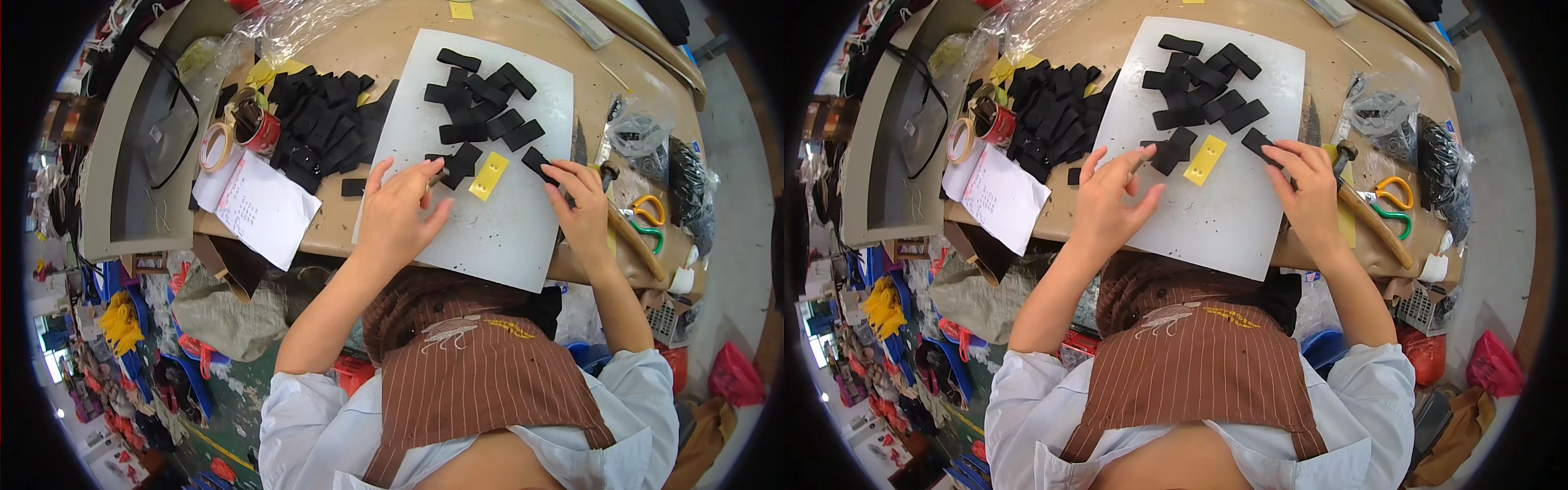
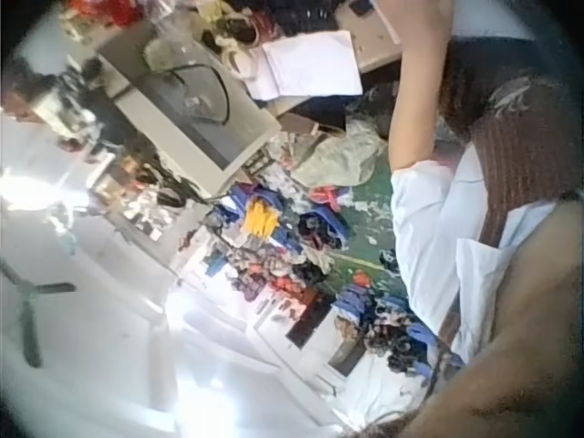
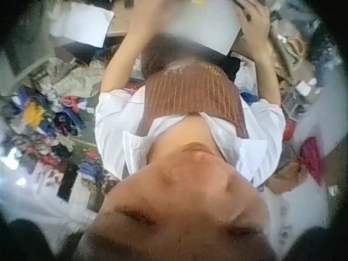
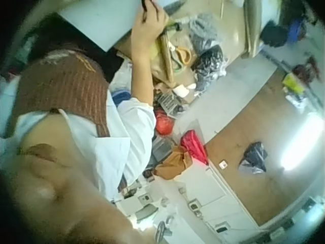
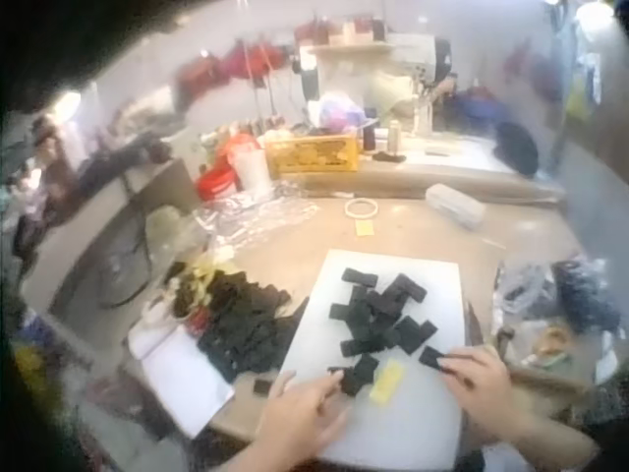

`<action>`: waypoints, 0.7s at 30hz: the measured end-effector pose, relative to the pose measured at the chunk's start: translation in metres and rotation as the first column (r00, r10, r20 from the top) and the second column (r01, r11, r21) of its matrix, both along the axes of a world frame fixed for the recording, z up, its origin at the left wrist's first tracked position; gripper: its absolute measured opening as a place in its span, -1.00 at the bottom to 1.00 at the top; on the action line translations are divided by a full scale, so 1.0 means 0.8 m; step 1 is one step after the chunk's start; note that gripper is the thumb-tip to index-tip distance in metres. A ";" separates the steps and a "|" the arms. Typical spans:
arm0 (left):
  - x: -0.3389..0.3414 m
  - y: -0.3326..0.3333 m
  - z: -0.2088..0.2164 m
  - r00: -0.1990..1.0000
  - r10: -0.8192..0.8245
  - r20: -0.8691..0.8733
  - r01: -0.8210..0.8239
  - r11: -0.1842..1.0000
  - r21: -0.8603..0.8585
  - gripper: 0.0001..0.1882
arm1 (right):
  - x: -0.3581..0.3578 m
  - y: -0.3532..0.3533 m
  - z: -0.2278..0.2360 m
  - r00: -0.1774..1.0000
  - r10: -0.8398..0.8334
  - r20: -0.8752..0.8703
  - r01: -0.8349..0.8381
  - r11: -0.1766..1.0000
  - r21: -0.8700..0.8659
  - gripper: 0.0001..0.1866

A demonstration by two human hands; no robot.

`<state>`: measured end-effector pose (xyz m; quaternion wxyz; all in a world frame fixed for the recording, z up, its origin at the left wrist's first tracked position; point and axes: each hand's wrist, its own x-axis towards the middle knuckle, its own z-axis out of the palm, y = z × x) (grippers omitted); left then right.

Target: The person uses a hammer and a metal punch to create holes in small black fabric straps. They place each strap on a yellow guide, position the punch, and strike it with the hammer. The person then attaches metal buckles to the punched straps and places the finished items on a white board.

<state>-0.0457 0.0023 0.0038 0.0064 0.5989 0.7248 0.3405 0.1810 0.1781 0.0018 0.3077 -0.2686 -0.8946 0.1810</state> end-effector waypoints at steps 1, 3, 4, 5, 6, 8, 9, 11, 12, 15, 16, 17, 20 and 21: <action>0.005 0.002 0.001 0.998 0.052 0.023 -0.051 0.998 -0.024 -0.70 | 0.000 0.001 -0.001 1.000 -0.006 -0.006 0.006 1.000 -0.005 -0.70; 0.012 0.007 0.000 0.990 0.135 0.035 -0.135 0.991 -0.016 -0.70 | -0.001 0.004 -0.002 1.000 -0.022 -0.017 0.022 1.000 -0.012 -0.68; 0.013 0.011 -0.002 0.986 0.167 0.026 -0.168 0.986 0.017 -0.70 | -0.001 0.005 -0.002 1.000 -0.021 -0.014 0.021 0.999 -0.027 -0.66; 0.013 0.015 -0.003 0.980 0.200 0.018 -0.201 0.978 0.050 -0.68 | 0.000 0.007 -0.001 1.000 -0.021 -0.011 0.020 0.999 -0.041 -0.65; 0.013 0.018 -0.003 0.977 0.211 0.006 -0.211 0.976 0.049 -0.66 | 0.001 0.008 -0.001 1.000 -0.023 -0.007 0.023 0.998 -0.056 -0.64; 0.014 0.021 -0.001 0.972 0.236 -0.021 -0.235 0.971 0.047 -0.61 | 0.006 0.009 -0.002 1.000 -0.022 -0.004 0.022 0.996 -0.082 -0.64; 0.015 0.022 0.002 0.974 0.224 0.009 -0.224 0.972 0.063 -0.61 | 0.007 0.009 -0.002 1.000 -0.022 -0.004 0.022 0.995 -0.095 -0.64; 0.017 0.020 0.011 0.977 0.201 0.069 -0.207 0.974 0.094 -0.60 | 0.008 0.006 0.004 0.998 -0.041 -0.046 0.032 0.982 -0.187 -0.61; 0.020 0.016 0.013 0.987 0.109 0.116 -0.117 0.991 0.061 -0.59 | 0.010 0.004 0.005 0.997 -0.054 -0.062 0.038 0.971 -0.235 -0.59; 0.029 -0.006 0.013 0.975 -0.090 0.204 0.095 0.995 -0.017 -0.58 | 0.013 0.000 0.020 0.994 0.015 -0.107 -0.043 0.964 -0.262 -0.52; 0.032 -0.013 0.010 0.976 -0.111 0.189 0.121 0.992 -0.045 -0.58 | 0.012 -0.005 0.029 0.992 0.091 -0.085 -0.112 0.952 -0.285 -0.50; 0.034 -0.020 0.007 0.976 -0.131 0.175 0.146 0.987 -0.073 -0.58 | 0.008 -0.013 0.040 0.984 0.168 -0.064 -0.179 0.934 -0.309 -0.48; 0.036 -0.028 0.010 0.970 -0.083 0.229 0.125 0.977 -0.173 -0.53 | -0.003 -0.035 0.039 0.928 0.372 -0.006 -0.359 0.889 -0.284 -0.38; 0.036 -0.031 0.011 0.967 -0.077 0.243 0.116 0.981 -0.153 -0.53 | -0.009 -0.041 0.038 0.909 0.416 0.019 -0.396 0.878 -0.270 -0.37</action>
